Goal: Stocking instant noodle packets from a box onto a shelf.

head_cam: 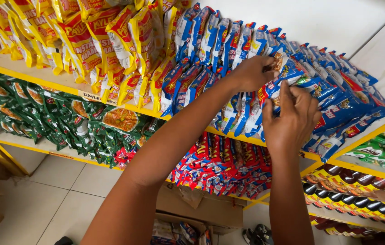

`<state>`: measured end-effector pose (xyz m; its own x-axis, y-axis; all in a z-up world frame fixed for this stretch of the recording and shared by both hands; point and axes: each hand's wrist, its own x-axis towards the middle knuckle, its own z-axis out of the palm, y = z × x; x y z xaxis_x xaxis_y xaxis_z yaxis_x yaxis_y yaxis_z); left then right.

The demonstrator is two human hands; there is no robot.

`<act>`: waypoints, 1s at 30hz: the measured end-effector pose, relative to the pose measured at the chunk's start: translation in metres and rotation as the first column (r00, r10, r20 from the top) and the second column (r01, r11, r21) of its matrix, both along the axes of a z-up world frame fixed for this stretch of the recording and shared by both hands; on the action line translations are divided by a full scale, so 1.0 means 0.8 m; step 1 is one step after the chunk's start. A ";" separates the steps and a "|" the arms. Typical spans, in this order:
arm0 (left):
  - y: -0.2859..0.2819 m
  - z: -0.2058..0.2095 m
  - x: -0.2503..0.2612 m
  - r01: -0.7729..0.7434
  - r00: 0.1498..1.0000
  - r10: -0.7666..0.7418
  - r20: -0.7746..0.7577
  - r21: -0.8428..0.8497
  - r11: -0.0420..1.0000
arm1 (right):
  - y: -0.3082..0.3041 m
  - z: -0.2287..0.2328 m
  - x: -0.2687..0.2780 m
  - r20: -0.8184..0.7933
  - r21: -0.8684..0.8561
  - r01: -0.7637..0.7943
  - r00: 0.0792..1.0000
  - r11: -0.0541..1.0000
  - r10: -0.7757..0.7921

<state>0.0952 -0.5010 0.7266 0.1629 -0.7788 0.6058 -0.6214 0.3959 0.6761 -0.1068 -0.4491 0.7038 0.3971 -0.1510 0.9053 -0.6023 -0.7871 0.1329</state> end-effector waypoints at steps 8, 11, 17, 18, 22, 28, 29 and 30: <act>0.003 0.003 -0.004 -0.019 1.000 0.019 0.016 0.025 1.000 | -0.009 -0.006 -0.002 -0.006 0.002 0.030 1.000 1.000 -0.030; 0.000 0.001 -0.004 -0.048 0.997 0.042 0.071 0.087 0.995 | -0.015 -0.015 -0.004 -0.002 -0.038 0.042 0.999 0.998 -0.042; -0.018 -0.019 0.002 -0.032 0.997 0.034 0.076 -0.034 0.999 | -0.011 -0.012 -0.003 -0.012 -0.056 0.064 0.998 0.996 -0.065; -0.012 -0.018 0.002 -0.039 0.997 0.042 0.061 -0.060 0.997 | -0.010 -0.012 -0.004 -0.011 -0.055 0.042 0.999 0.998 -0.042; 0.015 -0.007 -0.007 -0.057 0.997 0.059 -0.040 0.045 0.997 | 0.003 -0.008 -0.009 -0.014 0.003 -0.015 1.000 1.000 0.016; 0.040 0.002 -0.018 -0.118 0.993 0.117 -0.021 -0.011 0.993 | 0.022 -0.008 -0.015 -0.043 -0.014 -0.036 0.998 0.999 0.035; 0.041 0.000 -0.019 -0.122 0.992 0.121 -0.026 -0.005 0.993 | 0.027 -0.006 -0.016 -0.048 -0.008 -0.040 0.998 0.999 0.039; 0.042 -0.002 -0.020 -0.114 0.993 0.113 -0.034 -0.028 0.993 | 0.032 -0.005 -0.017 -0.053 -0.005 -0.033 0.998 0.999 0.033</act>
